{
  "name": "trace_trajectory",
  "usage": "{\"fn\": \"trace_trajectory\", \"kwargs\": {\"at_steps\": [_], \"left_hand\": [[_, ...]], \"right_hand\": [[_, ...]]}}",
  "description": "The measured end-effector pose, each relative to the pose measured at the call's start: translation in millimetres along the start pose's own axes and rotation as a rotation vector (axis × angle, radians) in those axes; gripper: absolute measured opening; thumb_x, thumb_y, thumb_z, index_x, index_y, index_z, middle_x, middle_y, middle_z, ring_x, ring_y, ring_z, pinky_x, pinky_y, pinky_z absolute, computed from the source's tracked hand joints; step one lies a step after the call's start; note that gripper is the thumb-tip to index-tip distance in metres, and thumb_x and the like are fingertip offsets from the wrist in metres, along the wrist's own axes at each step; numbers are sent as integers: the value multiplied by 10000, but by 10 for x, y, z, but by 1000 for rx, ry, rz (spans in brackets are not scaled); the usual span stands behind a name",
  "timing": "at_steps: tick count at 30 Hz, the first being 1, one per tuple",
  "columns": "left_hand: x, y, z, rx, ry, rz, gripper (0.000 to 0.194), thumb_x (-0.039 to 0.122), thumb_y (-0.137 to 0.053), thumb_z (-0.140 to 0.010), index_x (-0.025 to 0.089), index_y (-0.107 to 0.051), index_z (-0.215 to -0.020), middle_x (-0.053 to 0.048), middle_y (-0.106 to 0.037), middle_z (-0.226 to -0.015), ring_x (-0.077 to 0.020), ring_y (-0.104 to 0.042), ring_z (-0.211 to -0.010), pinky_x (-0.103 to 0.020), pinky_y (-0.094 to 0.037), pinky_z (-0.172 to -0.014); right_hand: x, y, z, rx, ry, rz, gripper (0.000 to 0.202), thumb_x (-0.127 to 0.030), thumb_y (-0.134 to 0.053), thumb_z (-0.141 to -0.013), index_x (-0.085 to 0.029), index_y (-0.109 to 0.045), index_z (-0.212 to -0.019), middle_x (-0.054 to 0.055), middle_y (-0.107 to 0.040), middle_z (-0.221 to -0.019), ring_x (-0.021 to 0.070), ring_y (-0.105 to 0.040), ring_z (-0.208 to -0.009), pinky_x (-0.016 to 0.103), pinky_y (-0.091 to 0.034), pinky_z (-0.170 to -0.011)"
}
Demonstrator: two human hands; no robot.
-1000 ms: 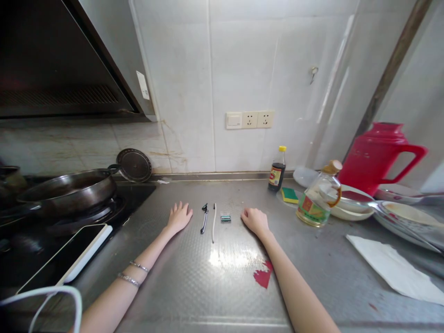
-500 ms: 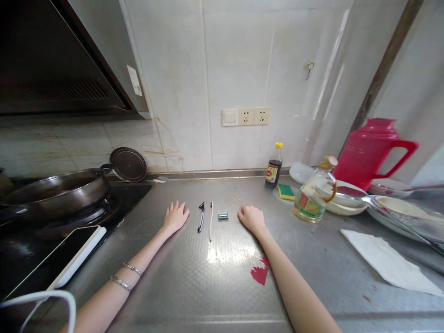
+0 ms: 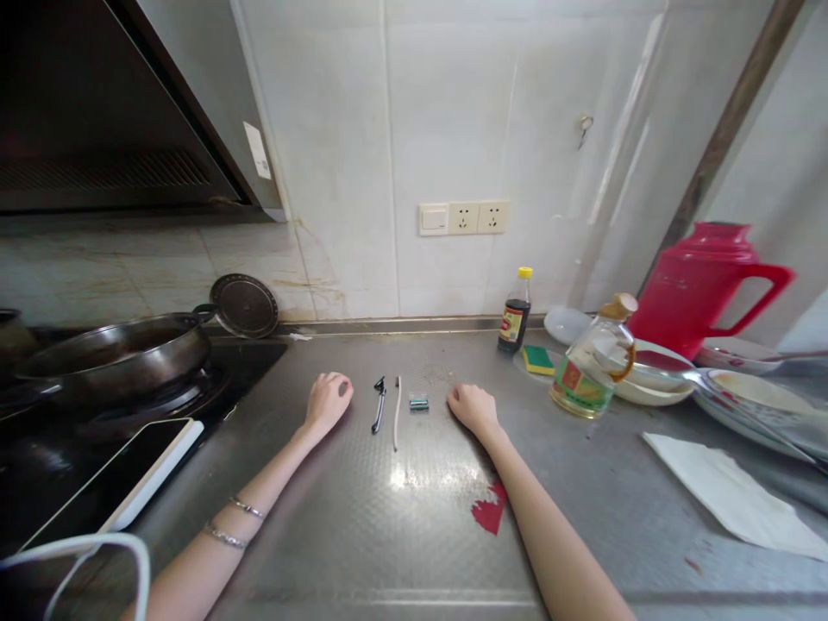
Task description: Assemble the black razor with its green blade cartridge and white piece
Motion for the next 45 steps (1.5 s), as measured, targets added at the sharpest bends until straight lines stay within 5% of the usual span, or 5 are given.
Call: {"fn": "trace_trajectory", "kwargs": {"at_steps": [11, 27, 32, 40, 45], "left_hand": [[632, 46, 330, -230, -59, -48, 346, 448, -456, -795, 159, -622, -886, -116, -631, -973, -259, -549, -967, -354, -392, -823], [597, 153, 282, -165, -55, -35, 255, 289, -448, -778, 153, -663, -785, -109, -662, -869, -219, -589, -878, -308, -397, -778], [515, 226, 199, -98, 54, 259, 269, 347, -455, -760, 169, -622, -648, -45, -639, -684, -153, -575, -666, -245, -372, -615], [530, 252, 149, -95, 150, 887, 293, 350, -429, -720, 162, -485, -502, 22, -480, -477, -103, -462, -511, -210, -324, -508], [600, 253, 201, -206, 146, 1054, 288, 349, -447, -712, 161, -477, -495, 35, -430, -436, -82, -388, -437, -208, -288, -460]], "right_hand": [[9, -29, -2, 18, 25, 3, 347, -336, -346, -849, -186, -656, -810, 100, -678, -842, 217, -632, -793, 253, -388, -604], [5, 34, -4, 22, -19, -63, 329, -340, -382, -833, -180, -662, -768, 96, -675, -808, 196, -623, -757, 227, -365, -580], [-195, 170, -25, 114, 52, -398, 399, -363, -351, -833, -148, -653, -687, 61, -641, -642, 154, -582, -640, 211, -357, -558], [-1031, 192, 77, -290, 148, -1190, 407, -456, -402, -796, -119, -619, -872, 27, -592, -686, 66, -427, -449, 165, -307, -384], [-1171, 122, 122, -286, 44, -1473, 384, -512, -557, -703, -130, -541, -663, -16, -478, -618, 36, -354, -447, 142, -226, -364]]}}
Point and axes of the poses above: each hand's wrist, its own z-axis away from the middle knuckle, its own y-axis out of the back of the hand, x = y × z, the point moved 2 cm from there along -z, towards the middle knuckle
